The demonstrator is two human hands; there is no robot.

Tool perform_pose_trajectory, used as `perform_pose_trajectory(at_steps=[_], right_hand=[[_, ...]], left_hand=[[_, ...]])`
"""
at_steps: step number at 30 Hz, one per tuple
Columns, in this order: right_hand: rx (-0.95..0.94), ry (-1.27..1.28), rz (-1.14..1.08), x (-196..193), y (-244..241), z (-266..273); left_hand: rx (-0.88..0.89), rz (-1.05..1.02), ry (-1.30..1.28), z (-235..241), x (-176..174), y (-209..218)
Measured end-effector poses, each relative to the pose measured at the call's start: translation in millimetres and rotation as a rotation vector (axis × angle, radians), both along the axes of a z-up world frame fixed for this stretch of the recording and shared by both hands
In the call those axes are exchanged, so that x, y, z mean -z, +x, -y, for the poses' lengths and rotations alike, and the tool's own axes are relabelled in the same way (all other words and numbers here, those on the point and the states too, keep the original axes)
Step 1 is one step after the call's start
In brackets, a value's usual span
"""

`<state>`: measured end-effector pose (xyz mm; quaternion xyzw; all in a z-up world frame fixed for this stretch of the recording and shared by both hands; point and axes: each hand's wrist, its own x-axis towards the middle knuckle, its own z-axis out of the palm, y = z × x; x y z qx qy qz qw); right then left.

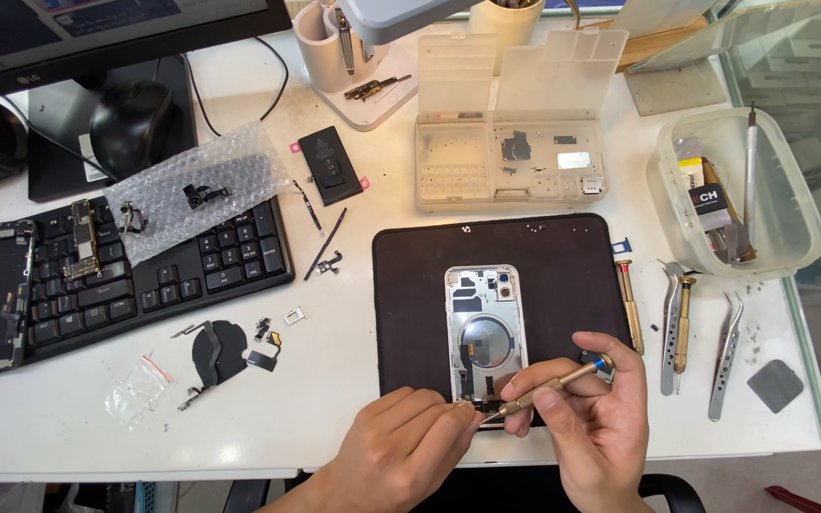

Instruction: The person reassembles a disassembled smartphone on a workbench. They use a screwdriver and tweezers to install small components, connect ribbon cables, and secure parts inside the phone chassis.

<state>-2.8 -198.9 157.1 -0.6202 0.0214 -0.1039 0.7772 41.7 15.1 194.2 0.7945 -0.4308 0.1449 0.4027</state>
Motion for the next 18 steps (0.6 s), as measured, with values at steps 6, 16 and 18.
perform_pose_trajectory(at_steps=[6,16,18], right_hand=[[-0.024,-0.06,0.023,1.3,-1.1,-1.4],[-0.004,-0.094,-0.011,1.1,0.7,-1.7],[-0.001,-0.082,-0.003,1.0,0.9,-1.8]], left_hand=[[0.0,-0.009,-0.004,-1.0,1.5,-0.1],[0.01,-0.027,-0.013,-1.6,5.1,-0.9],[0.007,-0.032,-0.013,-1.6,5.5,-1.2]])
